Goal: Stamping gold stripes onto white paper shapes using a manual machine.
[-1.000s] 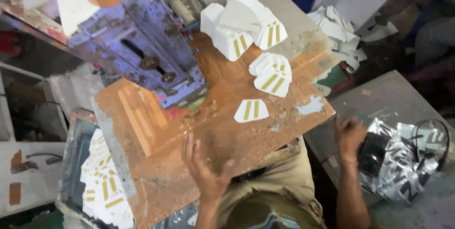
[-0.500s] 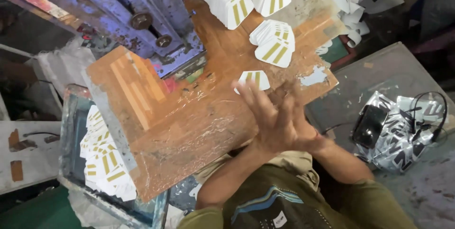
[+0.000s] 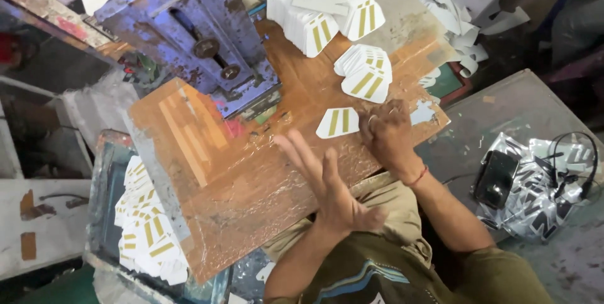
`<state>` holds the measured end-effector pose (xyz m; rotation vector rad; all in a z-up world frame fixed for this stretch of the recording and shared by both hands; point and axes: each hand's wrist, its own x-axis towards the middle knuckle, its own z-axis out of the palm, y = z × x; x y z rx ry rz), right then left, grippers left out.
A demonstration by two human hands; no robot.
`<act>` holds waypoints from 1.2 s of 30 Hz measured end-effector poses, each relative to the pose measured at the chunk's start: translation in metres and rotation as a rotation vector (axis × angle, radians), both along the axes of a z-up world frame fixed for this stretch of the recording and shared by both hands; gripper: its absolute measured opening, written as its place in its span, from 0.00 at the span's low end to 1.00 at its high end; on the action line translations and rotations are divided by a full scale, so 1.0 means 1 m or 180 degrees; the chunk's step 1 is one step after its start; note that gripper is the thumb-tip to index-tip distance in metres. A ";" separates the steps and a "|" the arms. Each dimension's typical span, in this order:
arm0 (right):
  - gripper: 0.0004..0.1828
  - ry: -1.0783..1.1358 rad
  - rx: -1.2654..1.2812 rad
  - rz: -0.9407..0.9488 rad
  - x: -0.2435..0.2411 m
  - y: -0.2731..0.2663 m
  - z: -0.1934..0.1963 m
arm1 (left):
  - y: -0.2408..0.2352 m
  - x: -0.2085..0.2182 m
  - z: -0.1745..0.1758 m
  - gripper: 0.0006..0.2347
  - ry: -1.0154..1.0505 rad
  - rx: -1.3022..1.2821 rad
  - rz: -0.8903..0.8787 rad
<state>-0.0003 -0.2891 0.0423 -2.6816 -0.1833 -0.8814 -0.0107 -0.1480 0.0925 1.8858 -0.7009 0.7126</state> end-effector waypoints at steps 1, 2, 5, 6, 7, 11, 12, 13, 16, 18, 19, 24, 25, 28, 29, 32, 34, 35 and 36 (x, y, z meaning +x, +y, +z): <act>0.13 0.0153 -0.0066 -0.0317 -0.002 0.004 0.006 | -0.002 0.000 0.000 0.43 -0.0056 -0.0145 -0.0050; 0.12 0.0314 -0.0129 -0.0616 -0.004 0.009 0.011 | -0.003 -0.002 -0.001 0.43 -0.0103 -0.0286 -0.0081; 0.12 -0.0412 0.1013 0.0878 -0.011 0.037 0.047 | -0.006 0.008 -0.005 0.43 0.0438 0.0481 -0.0053; 0.12 -0.0420 0.0985 0.0863 -0.009 0.024 0.023 | 0.001 0.012 -0.002 0.43 0.0427 0.0456 -0.0072; 0.07 -0.0218 0.0527 0.0603 -0.007 0.010 0.000 | 0.009 0.015 0.001 0.41 0.0408 0.0491 -0.0176; 0.18 0.0782 0.0981 0.0363 -0.002 -0.025 -0.041 | 0.045 0.018 -0.013 0.12 0.1627 0.0083 -0.0877; 0.18 0.0781 0.0965 0.0377 -0.005 -0.023 -0.037 | 0.056 0.017 -0.027 0.12 0.1621 0.0066 -0.0866; 0.20 0.0792 0.1358 0.0261 -0.007 -0.023 -0.034 | 0.067 0.017 -0.042 0.09 0.1678 0.0093 -0.0503; 0.21 0.0749 0.1909 0.0015 -0.014 -0.020 -0.037 | 0.107 0.011 -0.076 0.06 0.1819 0.0170 0.0039; 0.20 0.0689 0.2059 -0.0095 -0.015 -0.015 -0.036 | 0.133 0.004 -0.085 0.05 0.1895 0.0213 0.0236; 0.19 0.0709 0.2030 -0.0171 -0.014 -0.011 -0.033 | 0.144 0.000 -0.085 0.05 0.1940 0.0233 0.0355; 0.18 0.0414 0.1457 -0.0105 -0.011 -0.003 -0.026 | 0.177 -0.012 -0.098 0.05 0.1965 0.0178 0.0728; 0.18 0.0431 0.1561 -0.0077 -0.011 -0.005 -0.024 | 0.177 -0.013 -0.097 0.05 0.1934 0.0090 0.0748; 0.13 0.0735 0.1683 0.0384 -0.006 -0.016 0.007 | 0.177 -0.012 -0.098 0.05 0.1814 0.0008 0.0754; 0.12 0.1006 0.1694 0.0816 -0.003 -0.020 0.021 | 0.177 -0.010 -0.099 0.05 0.1713 0.0015 0.0733; 0.49 0.0319 0.1388 0.0908 0.005 -0.006 0.128 | 0.177 -0.010 -0.093 0.05 0.1840 0.0005 0.0621; 0.44 0.0043 0.1548 0.1146 0.025 -0.013 0.137 | 0.180 -0.015 -0.095 0.05 0.1939 -0.0062 0.0545; 0.40 -0.0279 0.1678 0.1399 0.037 -0.017 0.144 | 0.180 -0.015 -0.095 0.05 0.1990 -0.0147 0.0468; 0.40 -0.0274 0.1669 0.1394 0.039 -0.014 0.136 | 0.181 -0.016 -0.096 0.05 0.1994 -0.0154 0.0461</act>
